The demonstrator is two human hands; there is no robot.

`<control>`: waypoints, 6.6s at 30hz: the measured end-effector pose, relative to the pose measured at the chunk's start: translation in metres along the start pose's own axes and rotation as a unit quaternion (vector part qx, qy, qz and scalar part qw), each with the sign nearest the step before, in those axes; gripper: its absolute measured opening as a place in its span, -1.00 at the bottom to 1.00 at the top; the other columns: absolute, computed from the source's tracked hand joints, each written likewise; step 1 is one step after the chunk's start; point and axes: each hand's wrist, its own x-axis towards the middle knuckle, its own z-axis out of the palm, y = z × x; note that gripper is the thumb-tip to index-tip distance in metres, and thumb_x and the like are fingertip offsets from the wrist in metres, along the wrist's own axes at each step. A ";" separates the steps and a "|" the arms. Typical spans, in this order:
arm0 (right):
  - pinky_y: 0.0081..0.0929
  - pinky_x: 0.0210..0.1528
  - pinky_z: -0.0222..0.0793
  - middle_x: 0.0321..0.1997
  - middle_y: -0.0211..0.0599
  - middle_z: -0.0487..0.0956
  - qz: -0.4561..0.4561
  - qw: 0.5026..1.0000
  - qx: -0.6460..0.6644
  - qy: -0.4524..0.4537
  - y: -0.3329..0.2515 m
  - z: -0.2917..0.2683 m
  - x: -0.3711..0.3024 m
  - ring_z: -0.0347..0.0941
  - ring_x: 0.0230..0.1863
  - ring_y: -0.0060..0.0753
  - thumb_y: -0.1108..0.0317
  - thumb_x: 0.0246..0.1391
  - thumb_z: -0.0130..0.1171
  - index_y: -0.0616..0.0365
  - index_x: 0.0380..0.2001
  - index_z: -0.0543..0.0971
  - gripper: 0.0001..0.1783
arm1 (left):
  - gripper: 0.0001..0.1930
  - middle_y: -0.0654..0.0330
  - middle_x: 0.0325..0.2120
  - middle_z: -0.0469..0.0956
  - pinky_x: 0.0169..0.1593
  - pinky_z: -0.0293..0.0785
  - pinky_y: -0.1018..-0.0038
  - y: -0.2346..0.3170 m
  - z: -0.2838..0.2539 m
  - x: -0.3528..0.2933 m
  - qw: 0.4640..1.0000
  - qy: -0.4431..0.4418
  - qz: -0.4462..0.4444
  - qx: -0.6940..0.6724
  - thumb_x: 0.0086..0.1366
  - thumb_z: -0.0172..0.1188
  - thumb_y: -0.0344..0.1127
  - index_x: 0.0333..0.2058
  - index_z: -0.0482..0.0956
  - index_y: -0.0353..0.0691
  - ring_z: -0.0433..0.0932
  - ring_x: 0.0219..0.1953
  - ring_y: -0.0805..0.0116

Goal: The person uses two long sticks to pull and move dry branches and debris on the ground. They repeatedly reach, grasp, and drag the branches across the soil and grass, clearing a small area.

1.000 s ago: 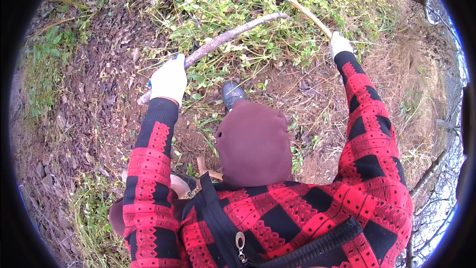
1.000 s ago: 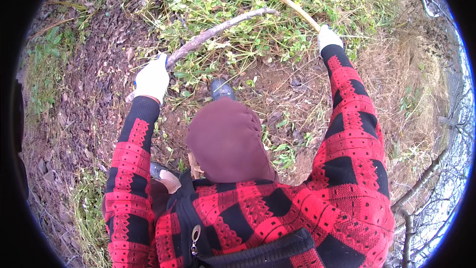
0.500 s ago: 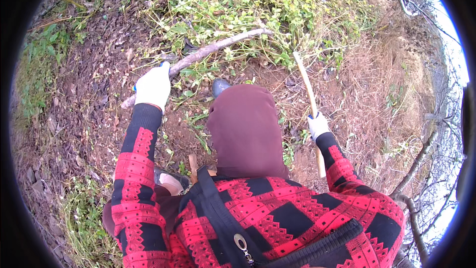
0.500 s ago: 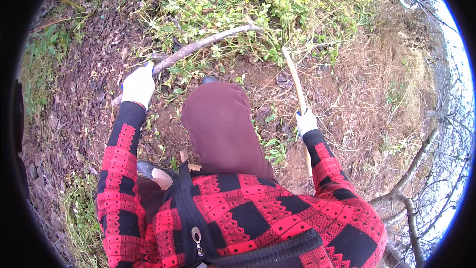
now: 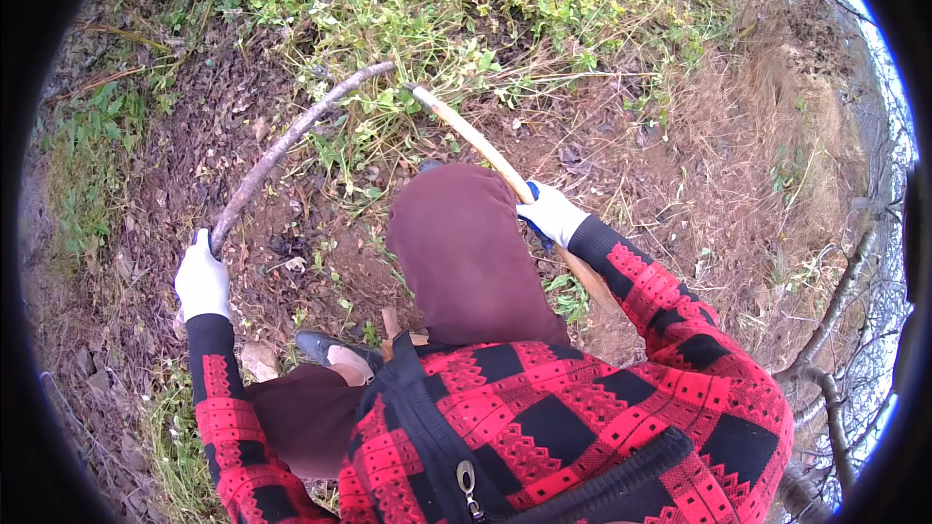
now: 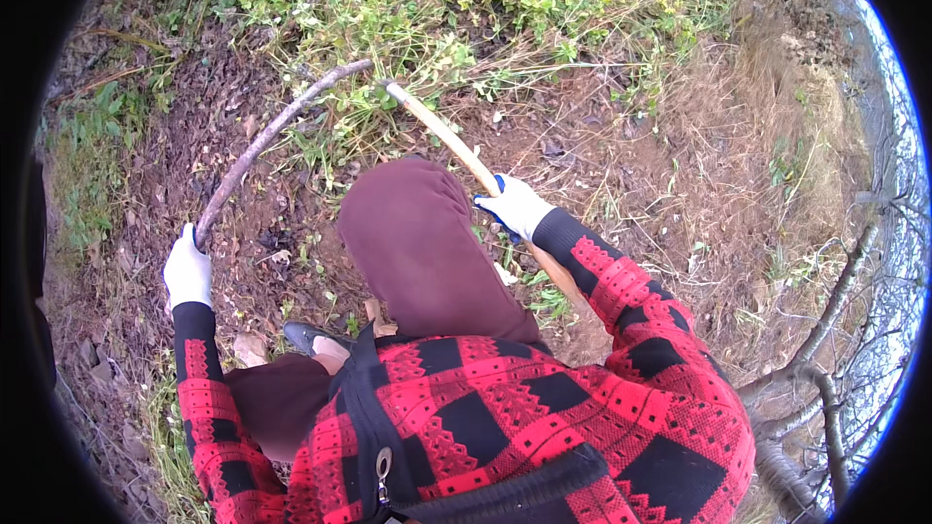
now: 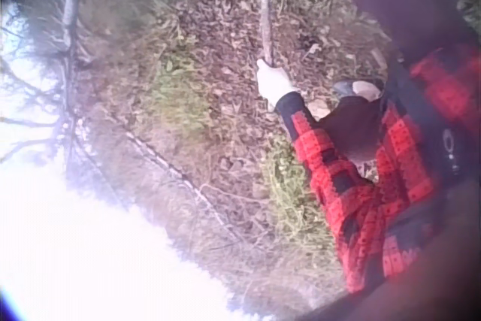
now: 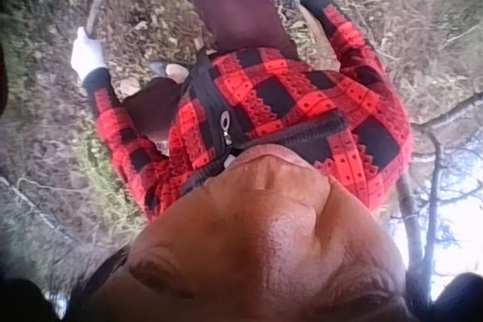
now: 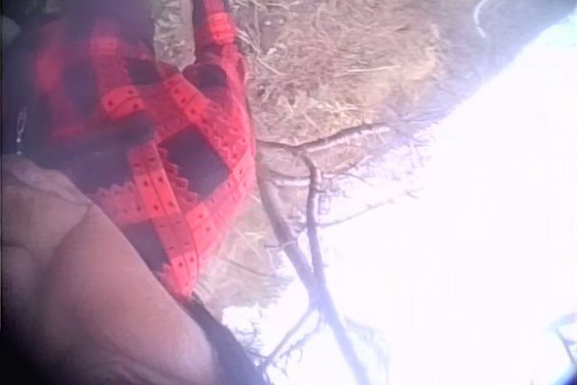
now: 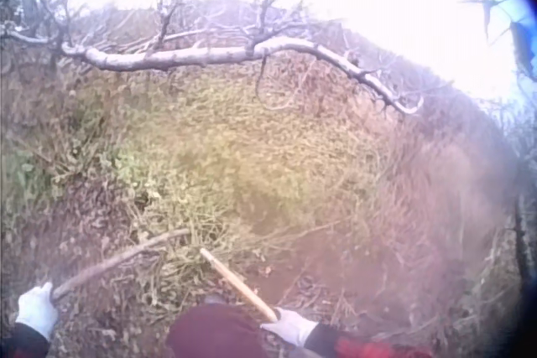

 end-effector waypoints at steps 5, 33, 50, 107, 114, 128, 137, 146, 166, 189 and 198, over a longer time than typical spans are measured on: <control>-0.48 -0.61 0.31 -0.57 -0.43 0.46 0.011 0.985 0.114 0.126 0.001 -0.022 0.019 0.36 -0.65 -0.58 0.11 0.18 0.36 0.16 -0.22 0.47 -0.62 | -0.56 -0.06 -0.30 0.64 -0.18 0.59 0.08 0.012 0.015 -0.010 1.000 -0.025 -0.017 0.005 0.30 0.12 -0.39 0.17 0.52 -0.08 0.68 -0.26 -0.06; -0.45 -0.52 0.24 -0.59 -0.42 0.50 0.170 0.964 0.068 0.193 0.127 -0.010 0.044 0.32 -0.60 -0.55 -0.10 0.14 0.37 0.14 -0.39 0.58 -0.53 | -0.68 0.31 -0.58 0.46 -0.61 0.40 0.51 0.174 -0.012 -0.076 0.365 -0.600 -0.122 -0.701 0.28 0.32 -0.41 -0.03 0.45 -0.21 0.45 -0.65 0.46; -0.38 -0.72 0.18 -0.72 -0.49 0.31 0.010 0.989 0.099 0.107 0.000 -0.098 0.273 0.26 -0.77 -0.43 -0.18 0.22 0.23 0.02 -0.57 0.43 -0.46 | -0.80 0.31 -0.64 0.47 -0.71 0.28 0.55 0.172 -0.050 -0.103 0.493 -0.421 -0.227 -0.727 0.22 0.38 -0.42 -0.26 0.51 -0.26 0.36 -0.77 0.53; -0.58 -0.59 0.25 -0.50 -0.54 0.44 0.019 0.963 0.188 -0.193 -0.045 -0.018 0.076 0.27 -0.61 -0.68 -0.02 0.28 0.25 0.08 -0.18 0.52 -0.62 | -0.85 0.34 -0.68 0.35 -0.75 0.24 0.53 0.059 -0.035 -0.144 0.503 -0.171 -0.290 -0.796 0.31 0.23 -0.33 -0.34 0.40 -0.12 0.32 -0.78 0.49; -0.48 -0.74 0.18 -0.65 -0.52 0.32 0.103 0.985 0.113 0.085 0.015 -0.046 0.061 0.23 -0.77 -0.58 -0.05 0.22 0.30 0.03 -0.37 0.46 -0.60 | -0.80 0.32 -0.69 0.29 -0.79 0.21 0.53 0.049 -0.035 -0.157 0.380 -0.133 -0.210 -0.891 0.36 0.20 -0.33 -0.38 0.33 -0.13 0.27 -0.83 0.49; 0.05 -0.06 0.50 -0.22 0.27 0.64 -0.140 0.962 -0.175 0.154 -0.112 0.038 0.265 0.60 -0.12 0.29 -0.03 0.28 0.16 0.32 -0.11 0.44 -0.47 | -0.78 0.32 -0.65 0.44 -0.75 0.22 0.58 0.091 -0.083 -0.146 0.637 -0.151 -0.234 -0.718 0.25 0.36 -0.46 -0.24 0.46 -0.27 0.33 -0.81 0.56; -0.37 -0.55 0.49 -0.54 -0.47 0.44 0.090 0.951 0.244 -0.165 -0.045 0.002 0.200 0.43 -0.60 -0.46 0.07 0.23 0.29 0.07 -0.26 0.43 -0.65 | -0.68 0.07 -0.56 0.55 -0.33 0.47 0.39 0.122 -0.042 -0.101 0.844 -0.175 -0.048 -0.505 0.15 0.46 -0.28 -0.28 0.53 -0.34 0.46 -0.53 0.38; -0.59 -0.77 0.10 -0.65 -0.58 0.35 -0.009 0.947 0.239 0.214 -0.014 -0.096 0.150 0.18 -0.79 -0.67 0.15 0.26 0.30 -0.01 -0.29 0.48 -0.76 | -0.67 -0.03 -0.37 0.63 -0.20 0.55 0.08 0.126 -0.019 -0.037 0.932 -0.219 0.115 -0.264 0.24 0.29 -0.09 -0.14 0.51 -0.16 0.63 -0.29 -0.11; -0.03 0.01 0.54 -0.14 0.13 0.68 -0.025 0.894 -0.365 0.259 -0.106 -0.098 0.398 0.63 -0.06 0.16 0.00 0.28 0.10 0.21 0.00 0.50 -0.52 | -0.67 -0.13 -0.32 0.65 -0.10 0.54 0.10 0.166 0.027 0.053 0.873 -0.322 0.075 -0.358 0.13 0.38 -0.19 -0.20 0.59 -0.25 0.62 -0.19 -0.19; -0.54 -0.62 0.30 -0.61 -0.55 0.37 -0.115 0.962 0.103 0.224 -0.134 -0.124 0.272 0.36 -0.61 -0.65 0.09 0.23 0.32 0.05 -0.28 0.42 -0.66 | -0.67 -0.09 -0.33 0.66 -0.11 0.55 0.07 0.183 0.049 0.033 0.883 -0.318 0.054 -0.341 0.17 0.37 -0.11 -0.21 0.57 -0.20 0.64 -0.21 -0.17; -0.38 -0.63 0.37 -0.63 -0.36 0.50 -0.079 0.963 -0.132 0.221 -0.235 -0.079 0.504 0.39 -0.71 -0.44 -0.06 0.26 0.21 0.14 -0.42 0.55 -0.55 | -0.69 -0.12 -0.35 0.65 -0.12 0.53 0.07 0.193 0.035 0.034 0.869 -0.351 0.020 -0.349 0.21 0.33 -0.12 -0.23 0.56 -0.21 0.62 -0.22 -0.20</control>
